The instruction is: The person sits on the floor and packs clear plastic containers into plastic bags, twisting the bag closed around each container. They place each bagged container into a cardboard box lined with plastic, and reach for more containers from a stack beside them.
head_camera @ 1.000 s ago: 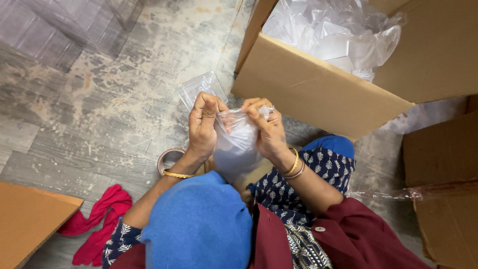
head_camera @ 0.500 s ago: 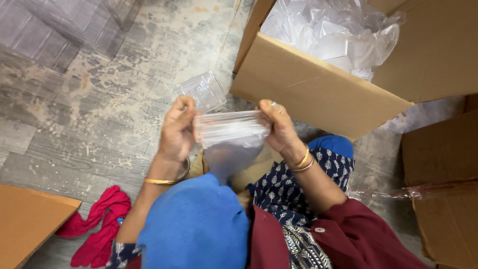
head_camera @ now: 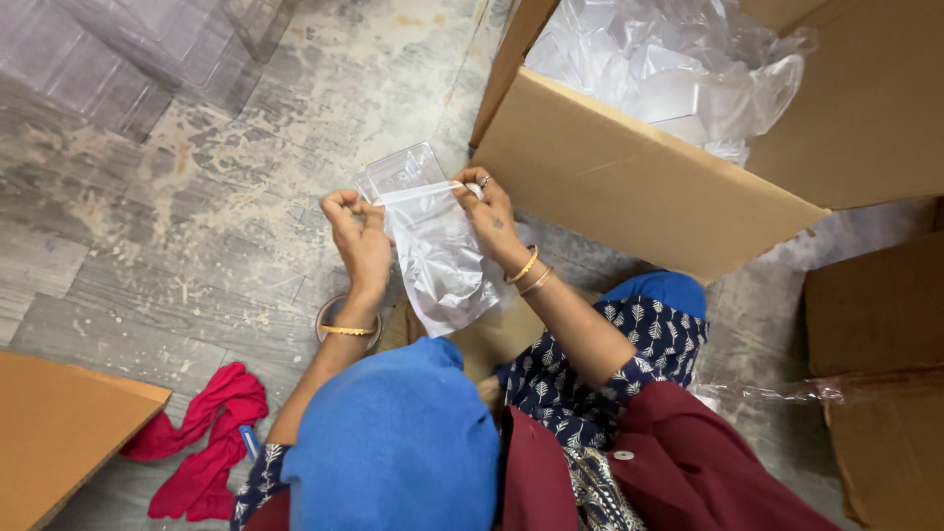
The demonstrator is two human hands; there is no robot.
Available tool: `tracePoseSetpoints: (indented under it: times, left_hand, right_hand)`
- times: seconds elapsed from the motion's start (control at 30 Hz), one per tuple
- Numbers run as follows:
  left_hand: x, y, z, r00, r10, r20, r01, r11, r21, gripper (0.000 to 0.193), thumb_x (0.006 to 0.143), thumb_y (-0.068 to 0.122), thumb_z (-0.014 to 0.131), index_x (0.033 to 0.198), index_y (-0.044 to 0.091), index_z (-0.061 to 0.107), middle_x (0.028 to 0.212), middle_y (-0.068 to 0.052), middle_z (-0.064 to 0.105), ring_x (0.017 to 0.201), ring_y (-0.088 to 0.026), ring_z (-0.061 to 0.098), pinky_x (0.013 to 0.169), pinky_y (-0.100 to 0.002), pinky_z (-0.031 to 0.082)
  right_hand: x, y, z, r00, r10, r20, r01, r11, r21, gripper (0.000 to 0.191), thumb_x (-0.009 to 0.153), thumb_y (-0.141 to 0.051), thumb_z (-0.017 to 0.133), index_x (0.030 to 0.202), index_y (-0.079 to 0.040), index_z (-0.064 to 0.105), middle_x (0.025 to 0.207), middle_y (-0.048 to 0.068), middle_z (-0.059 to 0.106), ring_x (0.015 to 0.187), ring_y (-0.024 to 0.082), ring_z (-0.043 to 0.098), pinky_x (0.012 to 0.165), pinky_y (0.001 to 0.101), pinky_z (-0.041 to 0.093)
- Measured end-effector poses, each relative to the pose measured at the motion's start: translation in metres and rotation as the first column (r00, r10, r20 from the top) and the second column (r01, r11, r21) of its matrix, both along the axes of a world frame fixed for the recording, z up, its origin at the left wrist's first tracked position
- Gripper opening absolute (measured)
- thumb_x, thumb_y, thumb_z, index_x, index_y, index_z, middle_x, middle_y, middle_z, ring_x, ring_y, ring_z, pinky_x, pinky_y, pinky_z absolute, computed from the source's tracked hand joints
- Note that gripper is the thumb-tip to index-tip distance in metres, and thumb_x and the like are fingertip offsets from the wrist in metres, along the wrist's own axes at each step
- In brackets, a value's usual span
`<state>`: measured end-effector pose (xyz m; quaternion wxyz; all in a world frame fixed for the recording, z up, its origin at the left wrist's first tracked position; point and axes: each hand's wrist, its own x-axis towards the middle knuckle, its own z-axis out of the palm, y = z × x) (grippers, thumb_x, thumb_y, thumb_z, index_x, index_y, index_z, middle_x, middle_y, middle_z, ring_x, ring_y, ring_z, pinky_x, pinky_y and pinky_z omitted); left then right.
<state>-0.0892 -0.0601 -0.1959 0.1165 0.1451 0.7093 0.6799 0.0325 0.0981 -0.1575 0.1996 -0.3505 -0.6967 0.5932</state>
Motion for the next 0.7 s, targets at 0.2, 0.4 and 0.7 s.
tracePoseSetpoints:
  times: [0.2, 0.4, 0.7]
  left_hand:
    - [0.005, -0.003, -0.011, 0.991, -0.081, -0.104, 0.077, 0.996, -0.044, 0.007, 0.105, 0.000, 0.058, 0.110, 0.003, 0.054, 0.097, -0.007, 0.061, 0.088, -0.013, 0.058, 0.080, -0.029, 0.050]
    - [0.021, -0.020, 0.032, 0.949, -0.231, 0.215, 0.217, 0.972, 0.089, 0.003, 0.104, 0.003, 0.057, 0.104, 0.004, 0.054, 0.084, 0.000, 0.056, 0.070, -0.005, 0.049, 0.060, -0.024, 0.042]
    - [0.050, -0.041, -0.024, 0.578, -0.278, 0.767, 0.180, 0.961, 0.212, 0.017, 0.096, -0.002, 0.047, 0.108, 0.006, 0.055, 0.074, -0.006, 0.060, 0.051, -0.013, 0.049, 0.042, -0.030, 0.038]
  right_hand:
    - [0.007, -0.004, -0.025, 0.995, 0.026, 0.093, -0.033, 0.997, 0.076, 0.017, 0.104, -0.019, 0.056, 0.108, -0.006, 0.066, 0.083, -0.004, 0.065, 0.079, 0.006, 0.055, 0.071, 0.0240, 0.048]
    - [0.047, -0.007, -0.019, 0.987, 0.083, -0.140, -0.115, 0.964, -0.238, 0.017, 0.108, -0.013, 0.054, 0.098, -0.005, 0.064, 0.088, -0.003, 0.060, 0.081, 0.007, 0.052, 0.070, 0.0251, 0.045]
    - [0.102, -0.024, -0.085, 0.991, 0.090, 0.099, -0.014, 0.805, -0.592, 0.014, 0.095, -0.010, 0.057, 0.103, -0.008, 0.069, 0.088, -0.001, 0.067, 0.074, 0.009, 0.062, 0.061, 0.0250, 0.052]
